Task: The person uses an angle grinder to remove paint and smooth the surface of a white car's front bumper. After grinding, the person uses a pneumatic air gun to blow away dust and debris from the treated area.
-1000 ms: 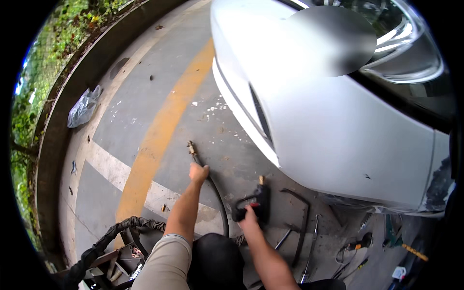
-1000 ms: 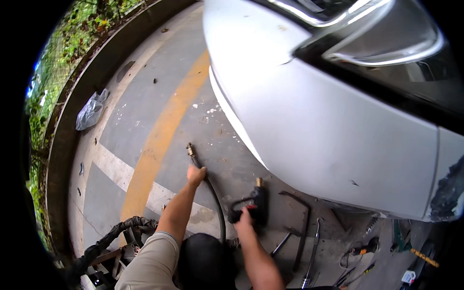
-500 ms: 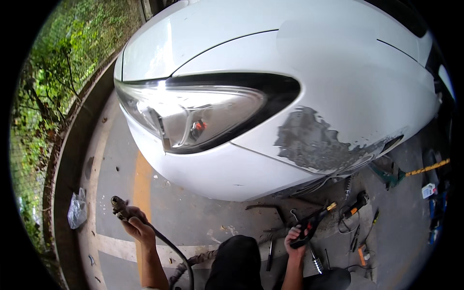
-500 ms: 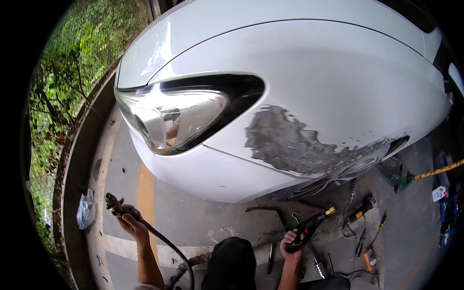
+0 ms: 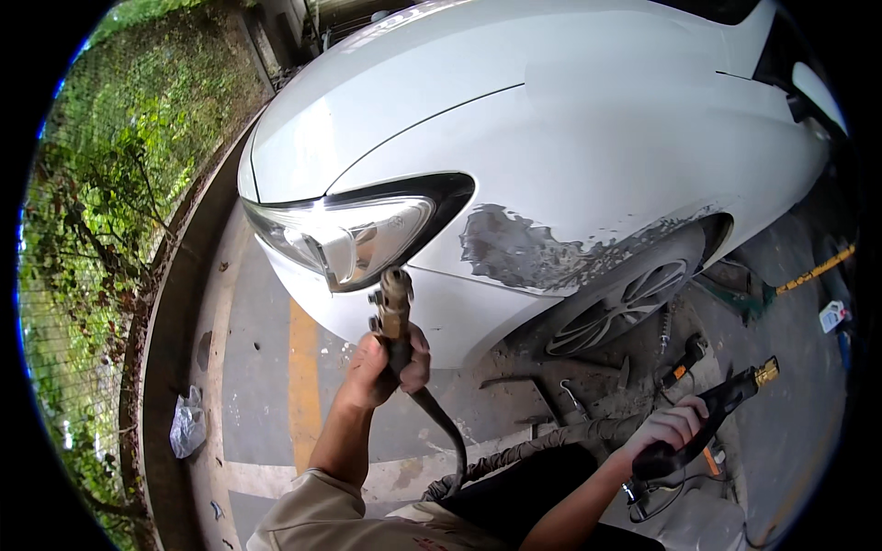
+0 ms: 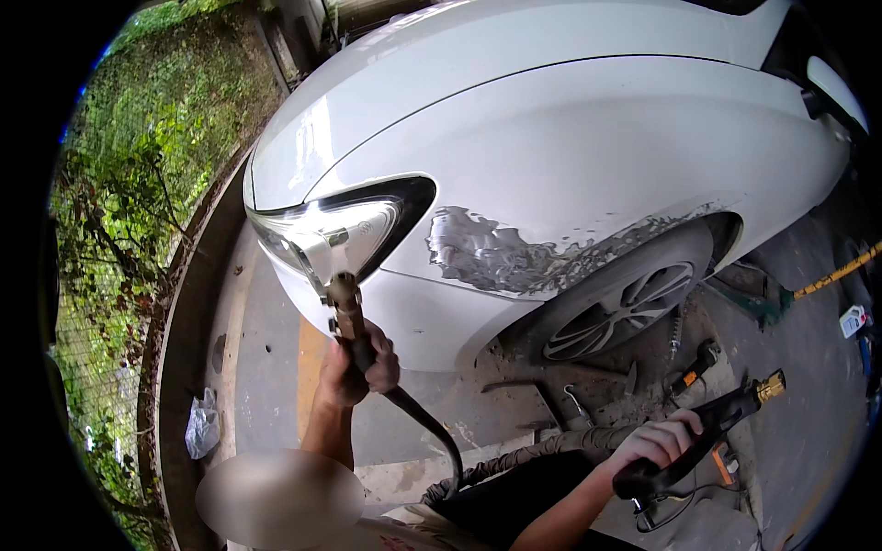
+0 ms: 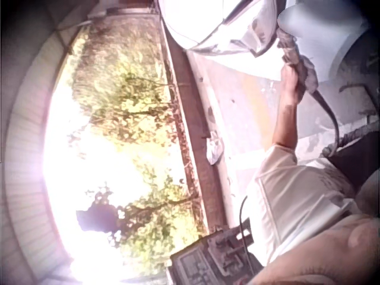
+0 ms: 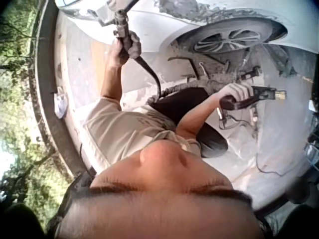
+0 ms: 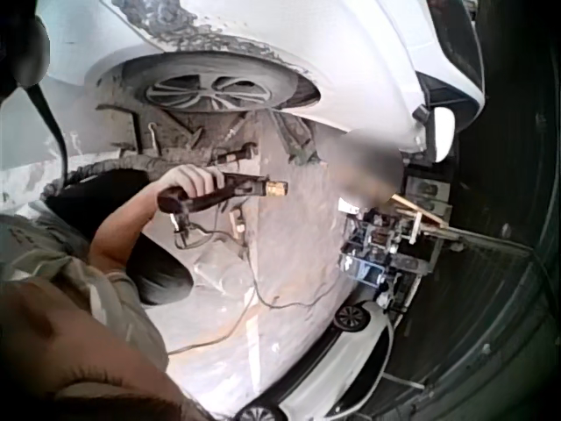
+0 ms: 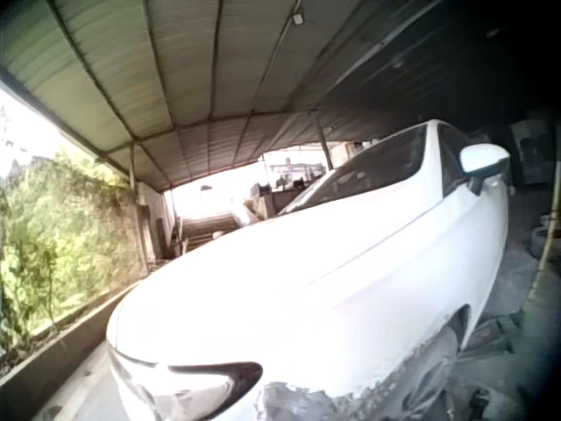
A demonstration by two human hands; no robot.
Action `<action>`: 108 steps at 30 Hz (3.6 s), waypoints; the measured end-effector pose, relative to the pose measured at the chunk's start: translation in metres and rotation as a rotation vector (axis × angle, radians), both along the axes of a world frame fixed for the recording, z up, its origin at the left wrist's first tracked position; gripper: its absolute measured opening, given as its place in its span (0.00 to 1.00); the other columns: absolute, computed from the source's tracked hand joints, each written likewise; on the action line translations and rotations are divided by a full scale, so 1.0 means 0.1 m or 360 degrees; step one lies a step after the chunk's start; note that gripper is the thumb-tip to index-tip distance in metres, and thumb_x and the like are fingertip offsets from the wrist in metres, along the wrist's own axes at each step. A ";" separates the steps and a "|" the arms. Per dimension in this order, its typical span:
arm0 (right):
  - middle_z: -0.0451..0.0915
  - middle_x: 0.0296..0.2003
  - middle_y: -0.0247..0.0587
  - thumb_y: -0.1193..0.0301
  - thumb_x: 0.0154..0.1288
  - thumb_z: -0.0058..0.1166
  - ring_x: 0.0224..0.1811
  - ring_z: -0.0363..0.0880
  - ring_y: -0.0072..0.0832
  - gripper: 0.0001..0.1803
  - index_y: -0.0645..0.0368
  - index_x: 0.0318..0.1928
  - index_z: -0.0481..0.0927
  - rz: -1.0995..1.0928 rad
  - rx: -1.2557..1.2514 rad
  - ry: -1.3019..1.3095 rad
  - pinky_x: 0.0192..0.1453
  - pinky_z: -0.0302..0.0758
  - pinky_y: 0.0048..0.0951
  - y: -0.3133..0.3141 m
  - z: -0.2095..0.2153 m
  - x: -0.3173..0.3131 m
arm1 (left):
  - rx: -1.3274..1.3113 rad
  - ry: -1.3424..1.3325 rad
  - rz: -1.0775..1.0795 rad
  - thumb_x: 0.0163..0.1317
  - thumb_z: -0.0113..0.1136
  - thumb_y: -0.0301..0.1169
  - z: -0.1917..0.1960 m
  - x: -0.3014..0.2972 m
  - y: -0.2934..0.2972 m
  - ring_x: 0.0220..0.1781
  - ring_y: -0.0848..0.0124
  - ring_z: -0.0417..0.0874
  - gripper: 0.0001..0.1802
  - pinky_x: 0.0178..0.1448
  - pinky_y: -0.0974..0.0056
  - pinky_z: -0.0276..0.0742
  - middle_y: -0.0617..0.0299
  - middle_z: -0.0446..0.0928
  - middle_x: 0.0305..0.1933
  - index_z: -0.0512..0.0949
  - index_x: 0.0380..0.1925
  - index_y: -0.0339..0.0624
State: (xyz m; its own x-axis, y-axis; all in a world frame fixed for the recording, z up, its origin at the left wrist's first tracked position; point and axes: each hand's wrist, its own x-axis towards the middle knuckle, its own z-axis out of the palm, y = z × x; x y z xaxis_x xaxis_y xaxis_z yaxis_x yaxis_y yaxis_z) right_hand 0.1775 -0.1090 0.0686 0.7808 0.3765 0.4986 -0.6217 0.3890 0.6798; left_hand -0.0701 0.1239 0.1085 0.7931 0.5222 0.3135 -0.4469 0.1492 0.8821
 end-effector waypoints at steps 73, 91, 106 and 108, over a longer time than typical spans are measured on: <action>0.63 0.23 0.27 0.53 0.61 0.56 0.22 0.59 0.23 0.15 0.48 0.37 0.70 0.0211 -0.1123 -0.0774 0.29 0.57 0.31 -0.90 -1.00 -0.89 | 0.0471 -0.0072 0.0881 0.61 0.62 0.32 -0.65 3.44 -1.03 0.18 0.78 0.62 0.15 0.22 0.67 0.60 0.59 0.67 0.14 0.70 0.24 0.33; 0.65 0.22 0.25 0.58 0.57 0.62 0.20 0.63 0.18 0.16 0.48 0.40 0.71 0.0453 -0.1379 -0.0978 0.35 0.63 0.28 -0.63 -0.89 -0.78 | 0.0480 -0.0127 0.0938 0.60 0.62 0.31 -0.59 3.46 -0.70 0.21 0.83 0.60 0.11 0.21 0.70 0.58 0.64 0.66 0.15 0.75 0.29 0.32; 0.66 0.21 0.23 0.60 0.61 0.58 0.20 0.64 0.16 0.11 0.47 0.36 0.70 0.0503 -0.1426 -0.1002 0.31 0.59 0.25 -0.51 -0.75 -0.85 | 0.0555 -0.0010 0.1278 0.56 0.65 0.34 -0.53 3.44 -0.80 0.21 0.50 0.75 0.15 0.25 0.60 0.69 0.48 0.74 0.19 0.73 0.25 0.34; 0.67 0.21 0.23 0.62 0.63 0.56 0.20 0.64 0.16 0.09 0.47 0.32 0.69 0.0490 -0.1406 -0.1003 0.30 0.60 0.26 -0.49 -0.73 -0.86 | 0.0533 0.0000 0.1289 0.56 0.65 0.35 -0.52 3.42 -0.78 0.21 0.49 0.75 0.15 0.25 0.59 0.69 0.47 0.74 0.20 0.73 0.25 0.34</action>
State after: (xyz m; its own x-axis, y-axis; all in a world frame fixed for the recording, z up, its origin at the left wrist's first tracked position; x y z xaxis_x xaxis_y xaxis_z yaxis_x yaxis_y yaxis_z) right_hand 0.0914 -0.1578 -0.0045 0.2970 0.9257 0.2343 -0.9092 0.3491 -0.2268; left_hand 0.2721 0.0455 0.0565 0.2182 0.8053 0.5513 -0.3034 -0.4809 0.8226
